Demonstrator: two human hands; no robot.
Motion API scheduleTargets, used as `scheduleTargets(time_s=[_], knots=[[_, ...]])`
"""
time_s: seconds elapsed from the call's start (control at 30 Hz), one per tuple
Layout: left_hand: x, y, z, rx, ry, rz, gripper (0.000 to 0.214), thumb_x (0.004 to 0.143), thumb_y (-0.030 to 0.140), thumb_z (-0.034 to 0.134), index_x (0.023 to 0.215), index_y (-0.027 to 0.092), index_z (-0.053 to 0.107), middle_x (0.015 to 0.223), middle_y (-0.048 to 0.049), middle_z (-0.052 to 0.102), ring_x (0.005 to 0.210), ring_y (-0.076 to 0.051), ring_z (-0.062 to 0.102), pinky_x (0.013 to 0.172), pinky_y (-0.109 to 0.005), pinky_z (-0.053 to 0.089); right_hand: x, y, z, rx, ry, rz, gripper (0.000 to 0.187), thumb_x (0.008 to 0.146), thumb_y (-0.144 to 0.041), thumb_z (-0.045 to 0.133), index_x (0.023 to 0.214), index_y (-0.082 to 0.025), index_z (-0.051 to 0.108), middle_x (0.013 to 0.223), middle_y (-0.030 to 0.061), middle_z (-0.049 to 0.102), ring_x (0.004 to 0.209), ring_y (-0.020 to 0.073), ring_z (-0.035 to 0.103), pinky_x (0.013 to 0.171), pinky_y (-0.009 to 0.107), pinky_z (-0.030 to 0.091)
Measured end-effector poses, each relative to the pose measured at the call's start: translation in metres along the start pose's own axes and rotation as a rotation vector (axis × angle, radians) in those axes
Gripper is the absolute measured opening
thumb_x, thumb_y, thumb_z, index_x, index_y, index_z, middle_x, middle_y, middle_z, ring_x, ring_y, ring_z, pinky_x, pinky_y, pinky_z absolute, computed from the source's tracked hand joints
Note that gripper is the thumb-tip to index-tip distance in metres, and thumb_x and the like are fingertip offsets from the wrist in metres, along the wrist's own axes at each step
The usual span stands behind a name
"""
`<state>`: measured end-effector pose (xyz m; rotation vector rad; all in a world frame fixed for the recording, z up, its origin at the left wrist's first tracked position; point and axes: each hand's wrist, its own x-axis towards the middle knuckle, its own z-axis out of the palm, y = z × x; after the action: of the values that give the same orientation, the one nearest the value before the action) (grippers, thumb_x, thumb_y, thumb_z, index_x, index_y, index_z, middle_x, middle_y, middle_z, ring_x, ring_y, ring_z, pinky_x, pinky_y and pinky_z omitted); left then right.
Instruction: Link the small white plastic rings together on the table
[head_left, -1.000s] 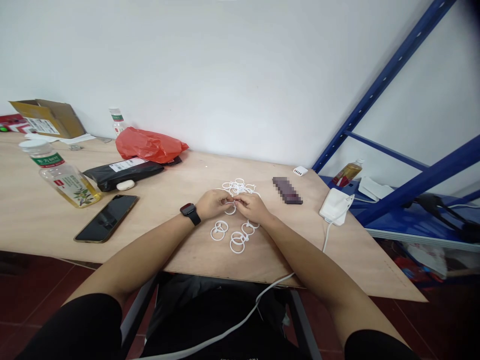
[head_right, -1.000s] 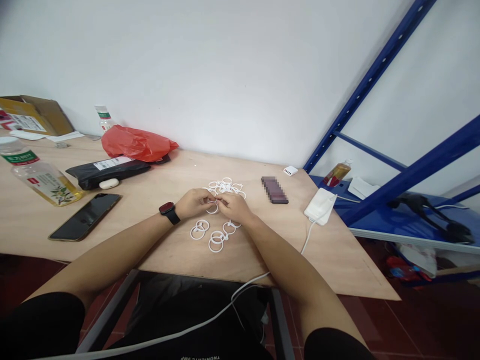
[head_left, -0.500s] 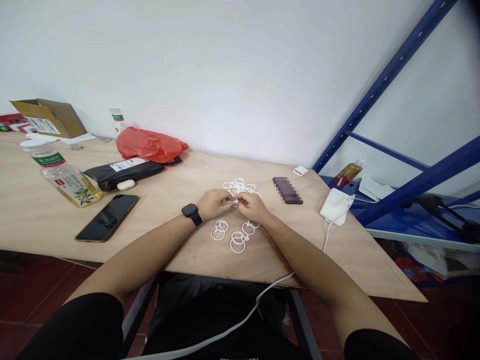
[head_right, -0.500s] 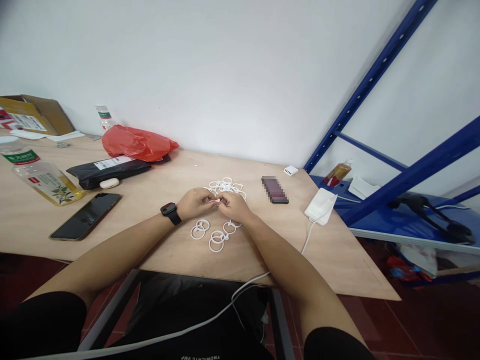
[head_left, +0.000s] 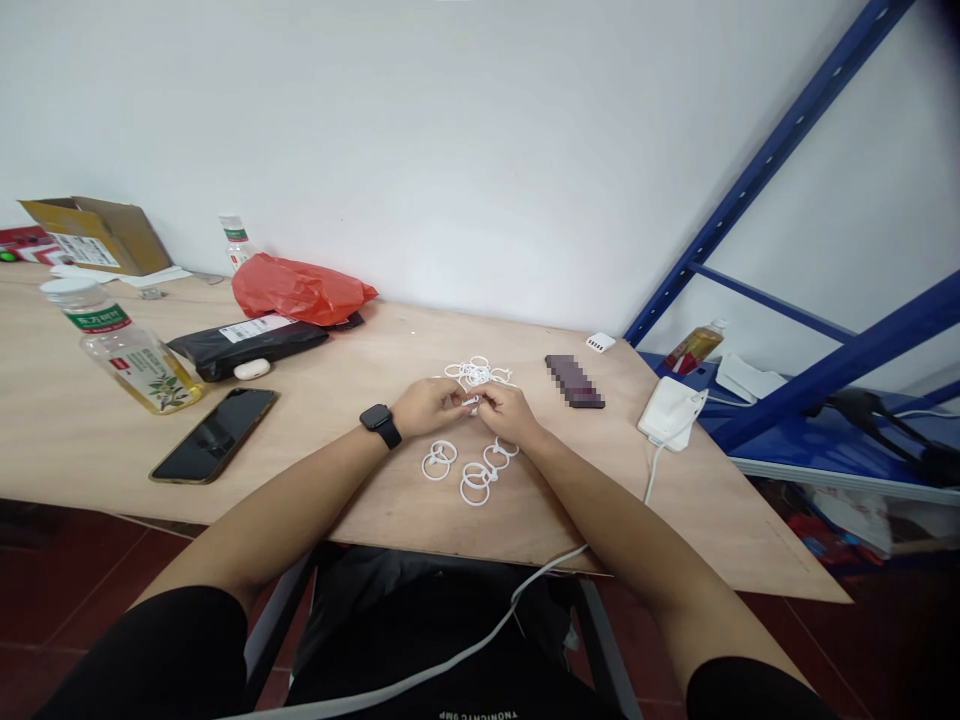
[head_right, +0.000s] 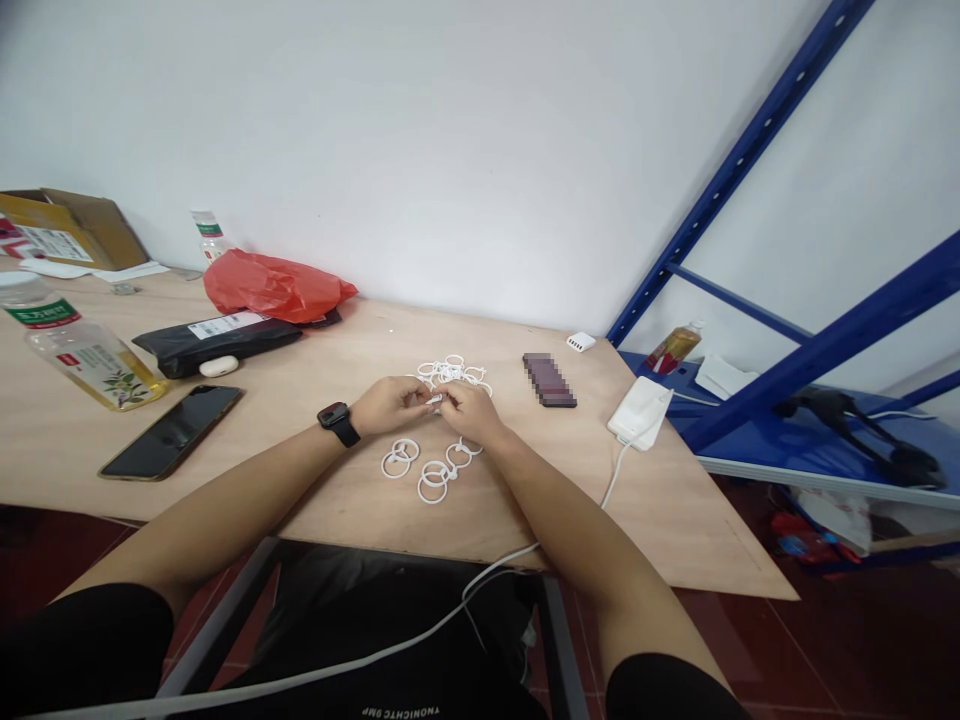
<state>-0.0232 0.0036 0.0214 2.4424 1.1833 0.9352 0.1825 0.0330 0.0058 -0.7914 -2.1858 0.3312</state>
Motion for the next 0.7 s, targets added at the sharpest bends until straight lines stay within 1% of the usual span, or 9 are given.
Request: scheduleTargets(time_s=[0.07,0.1,0.17,0.23,0.3,0.4,0.5,0.6,0.7], knots=[[-0.001,-0.002,-0.007,-0.08,-0.039,-0.056,0.033,0.082,0.047,0.065,0.095,0.016,0.065,0.08,-0.0019,0.065,0.065,-0.011,0.056,0.062,-0.023,0.042,0.0,0.001,-0.002,-0.006,0.061,0.013,0.028,0.082,-0.013,0.05,0.1,-0.022,0.07,0.089,0.0041,0.071,0.079,0.0179,0.064,0.075,0.03,0.05],[-0.002,-0.004,-0.01,-0.132,-0.094,-0.08,0.035,0.08,0.048,0.066,0.094,0.016,0.065,0.077,-0.0013,0.064,0.064,-0.011,0.056,0.061,-0.023,0.042,0.001,0.002,-0.003,-0.012,0.093,0.023,0.027,0.085,-0.015,0.051,0.103,-0.022,0.069,0.092,0.0051,0.071,0.081,0.0185,0.064,0.076,0.031,0.051],[-0.004,-0.006,-0.014,-0.233,-0.244,-0.118,0.037,0.077,0.05,0.068,0.089,0.015,0.066,0.072,-0.0001,0.062,0.061,-0.011,0.055,0.057,-0.021,0.041,0.002,0.004,-0.005,-0.03,0.147,0.039,0.026,0.087,-0.018,0.051,0.107,-0.022,0.069,0.096,0.0066,0.071,0.085,0.0198,0.064,0.08,0.034,0.052],[-0.006,-0.009,-0.015,-0.282,-0.372,-0.145,0.037,0.073,0.049,0.071,0.086,0.015,0.066,0.068,0.0014,0.061,0.057,-0.009,0.053,0.054,-0.02,0.04,0.003,0.007,-0.007,-0.057,0.192,0.042,0.029,0.087,-0.017,0.051,0.11,-0.022,0.068,0.103,0.0076,0.07,0.093,0.0209,0.064,0.086,0.036,0.052],[-0.007,-0.01,-0.012,-0.269,-0.428,-0.145,0.035,0.069,0.045,0.074,0.085,0.015,0.067,0.067,0.0025,0.06,0.055,-0.008,0.052,0.053,-0.019,0.039,0.004,0.011,-0.008,-0.096,0.204,0.036,0.034,0.085,-0.013,0.05,0.112,-0.023,0.067,0.111,0.0078,0.068,0.102,0.022,0.062,0.093,0.039,0.05],[-0.006,-0.011,-0.008,-0.227,-0.429,-0.109,0.031,0.067,0.041,0.075,0.084,0.016,0.069,0.068,0.0025,0.061,0.056,-0.008,0.053,0.054,-0.019,0.039,0.005,0.016,-0.006,-0.15,0.179,0.047,0.035,0.081,-0.01,0.052,0.11,-0.023,0.068,0.114,0.0084,0.066,0.108,0.0238,0.06,0.099,0.043,0.047],[-0.004,-0.01,-0.006,-0.184,-0.422,-0.093,0.024,0.073,0.038,0.069,0.083,0.016,0.07,0.068,0.0013,0.063,0.057,-0.009,0.054,0.054,-0.019,0.038,0.005,0.018,-0.004,-0.153,0.152,0.056,0.029,0.081,-0.011,0.054,0.104,-0.022,0.069,0.111,0.0089,0.066,0.105,0.0237,0.06,0.096,0.042,0.049],[-0.002,-0.011,-0.006,-0.072,-0.385,-0.085,0.018,0.08,0.032,0.061,0.084,0.017,0.071,0.072,-0.0001,0.067,0.06,-0.011,0.055,0.058,-0.021,0.038,0.004,0.016,-0.004,-0.128,0.128,0.001,0.025,0.084,-0.013,0.054,0.101,-0.023,0.07,0.106,0.0076,0.068,0.102,0.0224,0.061,0.094,0.04,0.049],[-0.002,-0.013,-0.004,0.064,-0.312,-0.091,0.018,0.083,0.025,0.054,0.087,0.019,0.071,0.077,-0.0012,0.07,0.065,-0.013,0.058,0.061,-0.023,0.039,0.003,0.01,-0.005,-0.096,0.084,-0.075,0.023,0.086,-0.015,0.052,0.099,-0.023,0.07,0.1,0.0065,0.069,0.097,0.0207,0.063,0.089,0.037,0.051]])
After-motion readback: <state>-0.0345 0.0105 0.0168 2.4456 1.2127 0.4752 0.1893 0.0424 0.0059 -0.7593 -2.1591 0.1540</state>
